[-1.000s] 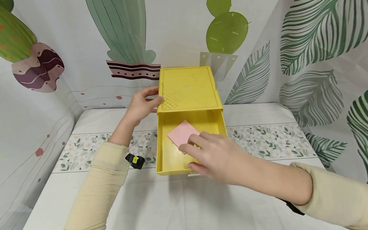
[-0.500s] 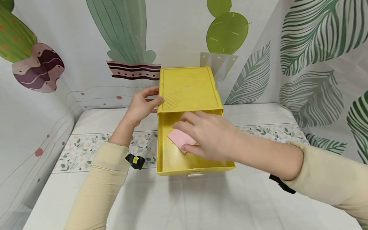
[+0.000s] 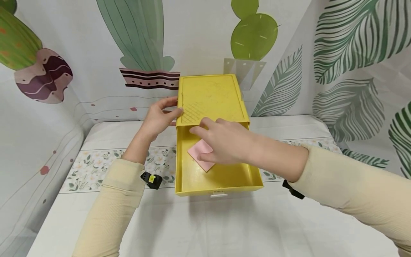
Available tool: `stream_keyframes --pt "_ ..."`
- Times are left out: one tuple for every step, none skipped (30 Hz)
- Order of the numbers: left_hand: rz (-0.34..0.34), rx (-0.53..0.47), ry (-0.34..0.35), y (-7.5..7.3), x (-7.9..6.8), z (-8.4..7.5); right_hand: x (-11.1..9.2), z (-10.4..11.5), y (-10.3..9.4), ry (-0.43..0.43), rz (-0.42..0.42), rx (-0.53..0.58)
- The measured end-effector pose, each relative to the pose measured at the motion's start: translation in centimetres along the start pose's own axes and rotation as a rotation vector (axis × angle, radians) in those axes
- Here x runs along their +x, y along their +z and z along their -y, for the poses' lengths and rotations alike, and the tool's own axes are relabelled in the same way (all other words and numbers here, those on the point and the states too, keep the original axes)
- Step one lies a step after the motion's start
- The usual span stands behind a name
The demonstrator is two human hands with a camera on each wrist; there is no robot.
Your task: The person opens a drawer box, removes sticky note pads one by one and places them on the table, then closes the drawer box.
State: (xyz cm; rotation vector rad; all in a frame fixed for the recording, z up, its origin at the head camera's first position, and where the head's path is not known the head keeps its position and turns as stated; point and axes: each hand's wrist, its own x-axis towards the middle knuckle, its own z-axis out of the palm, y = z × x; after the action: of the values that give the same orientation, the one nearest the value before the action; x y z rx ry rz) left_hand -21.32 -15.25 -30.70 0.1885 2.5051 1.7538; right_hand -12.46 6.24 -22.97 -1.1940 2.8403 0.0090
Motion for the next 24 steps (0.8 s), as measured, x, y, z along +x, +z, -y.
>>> stream_keyframes --pt "0.000 0.000 0.001 0.0 0.0 0.0 0.2 0.0 0.1 0.007 0.003 -0.003" --pt "0.002 -0.002 0.001 0.0 0.0 0.1 0.5 0.0 0.2 0.014 0.005 -0.002" --pt "0.003 -0.003 0.001 0.0 0.1 0.1 0.7 0.1 0.3 0.021 0.005 -0.003" --pt "0.003 -0.004 0.001 0.0 0.1 0.1 0.9 0.1 0.4 0.027 0.005 -0.005" --pt "0.003 -0.004 0.002 0.0 0.1 0.1 1.1 0.2 0.5 0.030 0.001 -0.008" --pt "0.003 -0.003 0.002 0.0 0.1 0.1 1.2 0.3 0.6 0.030 -0.002 -0.011" --pt "0.003 -0.004 0.002 -0.1 0.1 0.1 1.3 0.4 0.6 0.030 -0.003 -0.017" --pt "0.004 -0.005 0.003 -0.1 0.1 0.1 1.4 0.4 0.7 0.027 -0.004 -0.024" --pt "0.003 -0.005 0.004 -0.1 0.1 0.1 1.5 0.5 0.8 0.020 -0.007 -0.033" --pt "0.003 -0.004 0.004 -0.1 0.1 0.1 1.5 0.6 0.8 0.010 -0.014 -0.041" --pt "0.003 -0.003 0.005 -0.1 0.0 0.1 1.5 0.7 0.9 0.000 -0.018 -0.048" --pt "0.003 -0.004 0.004 -0.1 0.0 0.1 1.5 0.8 0.9 -0.008 -0.020 -0.051" --pt "0.004 -0.006 0.004 -0.1 0.0 0.1 1.4 0.8 1.0 -0.013 -0.020 -0.053" --pt "0.005 -0.008 0.005 -0.1 0.0 0.1 1.4 0.9 1.0 -0.014 -0.014 -0.052" --pt "0.005 -0.011 0.005 -0.1 0.0 0.1 1.4 1.0 1.1 -0.013 -0.005 -0.048" --pt "0.005 -0.013 0.005 -0.1 0.0 0.1 1.4 1.0 1.1 -0.007 0.011 -0.044" --pt "0.007 -0.017 0.005 -0.1 0.0 0.1 1.4 1.0 1.1 0.003 0.033 -0.042" --pt "0.008 -0.020 0.006 -0.1 0.0 0.1 1.4 1.1 1.1 0.015 0.057 -0.038" --pt "0.008 -0.022 0.006 -0.1 0.0 0.0 1.5 1.1 1.1 0.027 0.081 -0.036" --pt "0.008 -0.023 0.007 -0.1 0.0 0.0 1.5 1.1 1.1 0.036 0.101 -0.034" --pt "0.009 -0.024 0.006 -0.1 0.0 0.0 1.6 1.1 1.1 0.047 0.122 -0.034" --pt "0.009 -0.023 0.006 -0.1 0.0 0.0 1.7 1.1 1.2 0.056 0.141 -0.035" --pt "0.009 -0.022 0.005 -0.1 0.0 0.0 1.8 1.1 1.2 0.063 0.158 -0.036" --pt "0.008 -0.021 0.005 -0.1 0.0 0.0 1.9 1.1 1.3 0.071 0.174 -0.037"
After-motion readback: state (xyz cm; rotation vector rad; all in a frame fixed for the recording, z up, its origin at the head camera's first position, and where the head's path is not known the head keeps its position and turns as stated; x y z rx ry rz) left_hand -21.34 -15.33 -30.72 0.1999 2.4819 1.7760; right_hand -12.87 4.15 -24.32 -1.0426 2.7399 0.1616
